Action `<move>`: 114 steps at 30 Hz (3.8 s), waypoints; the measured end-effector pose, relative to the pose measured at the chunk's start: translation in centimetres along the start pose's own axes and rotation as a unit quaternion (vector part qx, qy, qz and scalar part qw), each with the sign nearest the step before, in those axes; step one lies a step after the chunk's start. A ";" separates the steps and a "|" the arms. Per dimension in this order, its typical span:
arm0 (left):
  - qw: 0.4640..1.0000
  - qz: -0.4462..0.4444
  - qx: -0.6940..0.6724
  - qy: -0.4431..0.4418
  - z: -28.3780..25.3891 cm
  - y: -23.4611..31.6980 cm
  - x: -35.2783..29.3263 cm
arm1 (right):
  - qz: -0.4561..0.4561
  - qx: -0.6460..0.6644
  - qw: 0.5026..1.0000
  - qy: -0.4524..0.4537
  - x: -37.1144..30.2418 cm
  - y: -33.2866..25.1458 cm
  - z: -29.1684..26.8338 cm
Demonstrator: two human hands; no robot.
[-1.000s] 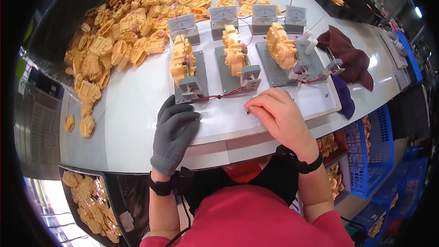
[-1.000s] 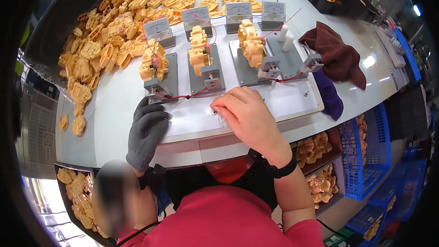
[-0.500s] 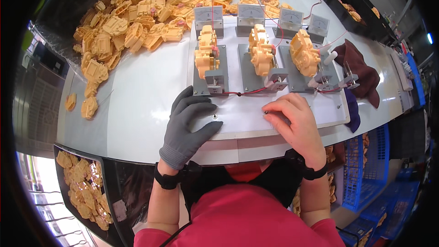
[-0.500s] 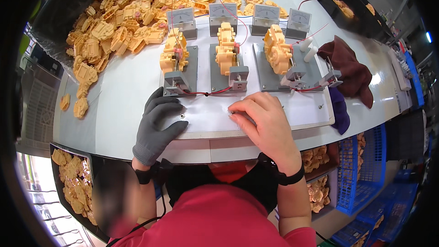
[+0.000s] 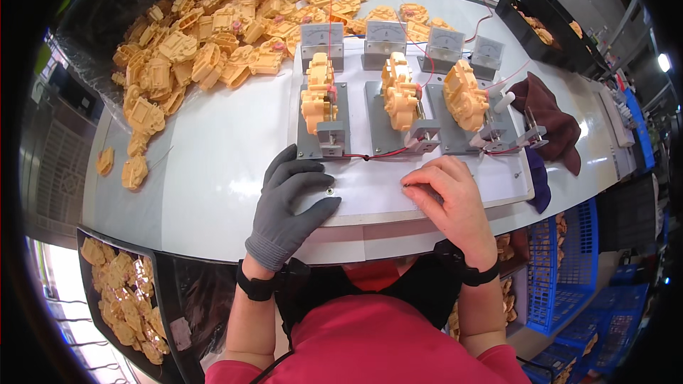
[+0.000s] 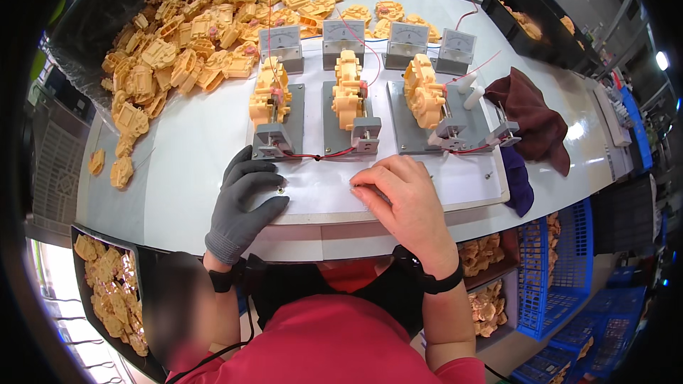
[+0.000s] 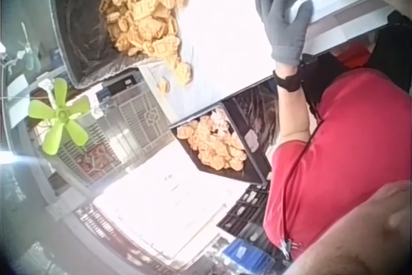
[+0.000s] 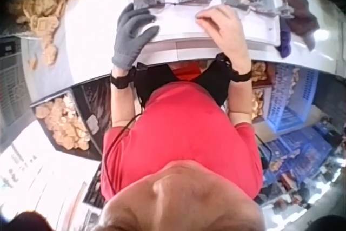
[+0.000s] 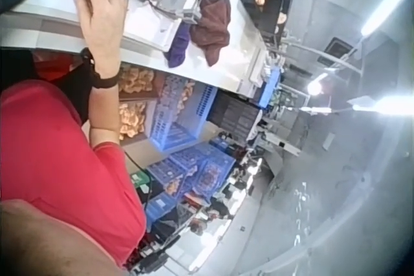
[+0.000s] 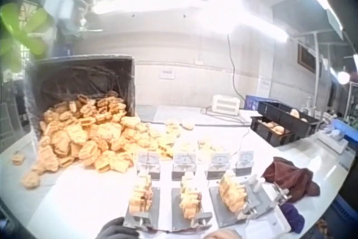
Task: Assemble plastic toy components by fitting pieces together using a jig.
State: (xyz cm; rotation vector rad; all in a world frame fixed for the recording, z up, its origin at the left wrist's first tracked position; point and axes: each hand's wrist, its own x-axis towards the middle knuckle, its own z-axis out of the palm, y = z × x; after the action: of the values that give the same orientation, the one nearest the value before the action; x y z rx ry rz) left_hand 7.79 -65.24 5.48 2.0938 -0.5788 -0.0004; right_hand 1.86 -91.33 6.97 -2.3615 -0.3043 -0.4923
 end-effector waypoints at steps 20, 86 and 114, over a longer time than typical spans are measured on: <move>1.000 0.009 0.009 0.011 -0.1 0.1 -0.1 | 0.038 -0.054 0.993 0.098 -2.3 1.0 -3.0; 0.998 0.032 0.013 0.044 0.6 0.4 -0.3 | -0.049 -0.024 0.992 0.115 -0.8 0.0 1.3; 0.998 0.018 -0.002 0.058 0.7 -0.1 -0.6 | -0.031 -0.027 0.995 0.091 -0.8 -0.5 1.4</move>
State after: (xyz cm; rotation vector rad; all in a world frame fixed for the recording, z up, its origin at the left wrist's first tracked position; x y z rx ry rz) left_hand 7.12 -65.50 4.82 2.0636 -0.5462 0.1406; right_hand 1.37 -90.07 5.96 -2.3437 -0.2831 -0.7485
